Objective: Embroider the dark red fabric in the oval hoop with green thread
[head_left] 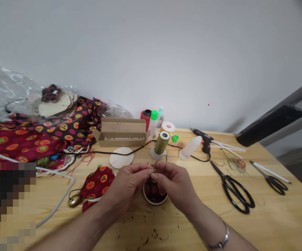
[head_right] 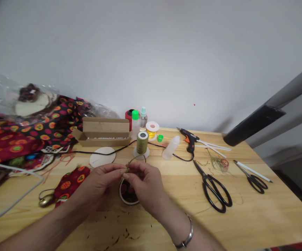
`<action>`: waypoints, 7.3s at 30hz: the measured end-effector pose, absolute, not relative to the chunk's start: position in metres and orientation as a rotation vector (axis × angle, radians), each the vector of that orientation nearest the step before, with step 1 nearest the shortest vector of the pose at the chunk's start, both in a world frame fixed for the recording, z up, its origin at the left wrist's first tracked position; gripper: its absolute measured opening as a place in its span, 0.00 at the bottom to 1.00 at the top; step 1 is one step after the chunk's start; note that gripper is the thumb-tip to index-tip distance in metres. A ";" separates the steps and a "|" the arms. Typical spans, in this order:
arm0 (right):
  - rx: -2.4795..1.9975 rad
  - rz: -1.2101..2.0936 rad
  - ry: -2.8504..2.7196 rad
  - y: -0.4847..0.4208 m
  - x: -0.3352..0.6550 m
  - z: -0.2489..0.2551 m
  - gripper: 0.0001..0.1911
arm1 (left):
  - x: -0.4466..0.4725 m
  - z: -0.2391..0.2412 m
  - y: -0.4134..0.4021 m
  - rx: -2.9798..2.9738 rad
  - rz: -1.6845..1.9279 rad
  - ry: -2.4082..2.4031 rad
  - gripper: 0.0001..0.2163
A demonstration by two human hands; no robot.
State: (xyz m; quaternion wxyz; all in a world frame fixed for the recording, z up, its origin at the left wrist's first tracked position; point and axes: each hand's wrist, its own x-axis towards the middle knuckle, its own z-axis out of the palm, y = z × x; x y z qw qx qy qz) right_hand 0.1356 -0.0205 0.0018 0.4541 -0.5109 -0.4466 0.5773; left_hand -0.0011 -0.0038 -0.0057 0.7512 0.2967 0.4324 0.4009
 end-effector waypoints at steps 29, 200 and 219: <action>-1.086 1.545 -1.092 -0.017 0.149 0.001 0.16 | 0.000 -0.004 -0.004 0.698 0.872 0.969 0.04; -1.337 1.414 -1.109 -0.018 0.145 0.010 0.07 | -0.002 -0.006 -0.007 0.874 0.889 0.806 0.16; -1.361 1.476 -1.146 -0.015 0.149 0.004 0.08 | -0.004 0.002 -0.010 1.437 0.778 1.011 0.08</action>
